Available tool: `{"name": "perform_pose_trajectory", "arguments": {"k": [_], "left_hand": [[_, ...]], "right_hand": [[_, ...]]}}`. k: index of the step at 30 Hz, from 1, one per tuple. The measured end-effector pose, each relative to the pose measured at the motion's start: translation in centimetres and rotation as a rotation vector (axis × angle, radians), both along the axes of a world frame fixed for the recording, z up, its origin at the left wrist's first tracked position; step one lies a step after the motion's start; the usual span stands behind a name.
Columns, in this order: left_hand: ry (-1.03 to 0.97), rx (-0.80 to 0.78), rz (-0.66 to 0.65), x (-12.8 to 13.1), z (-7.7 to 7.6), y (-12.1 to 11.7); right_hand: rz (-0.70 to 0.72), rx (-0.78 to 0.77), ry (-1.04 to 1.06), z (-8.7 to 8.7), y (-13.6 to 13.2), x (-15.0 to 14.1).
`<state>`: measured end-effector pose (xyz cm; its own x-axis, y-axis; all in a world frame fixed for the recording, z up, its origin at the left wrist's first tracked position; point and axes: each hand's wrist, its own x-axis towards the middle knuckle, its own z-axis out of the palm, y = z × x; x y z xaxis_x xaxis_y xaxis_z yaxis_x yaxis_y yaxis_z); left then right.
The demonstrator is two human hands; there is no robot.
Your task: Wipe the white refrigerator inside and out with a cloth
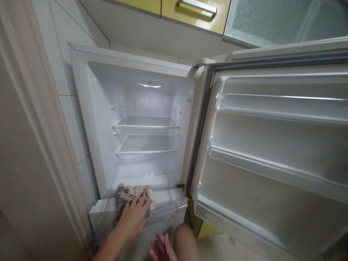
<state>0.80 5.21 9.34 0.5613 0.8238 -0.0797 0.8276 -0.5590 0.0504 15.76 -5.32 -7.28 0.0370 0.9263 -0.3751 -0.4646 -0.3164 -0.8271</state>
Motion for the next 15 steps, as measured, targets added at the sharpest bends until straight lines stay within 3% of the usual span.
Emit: {"name": "perform_pose_trajectory", "arguments": {"k": [2, 6, 12, 15], "left_hand": [[-0.013, -0.004, -0.044, 0.0, -0.7, -0.6], [-0.098, -0.098, -0.099, -0.8, -2.0, -1.9], [-0.283, -0.343, -0.096, -3.6, -2.6, -1.6], [-0.229, -0.366, -0.046, -4.6, -2.6, -0.6]], "right_hand": [[-0.107, -0.035, 0.145, 0.1, 0.4, -0.9], [-0.142, -0.027, 0.225, 0.1, 1.5, -2.0], [-0.284, -0.026, 0.126, -4.0, 2.2, -2.8], [-0.314, 0.047, 0.023, -5.1, 1.8, -3.1]]}}
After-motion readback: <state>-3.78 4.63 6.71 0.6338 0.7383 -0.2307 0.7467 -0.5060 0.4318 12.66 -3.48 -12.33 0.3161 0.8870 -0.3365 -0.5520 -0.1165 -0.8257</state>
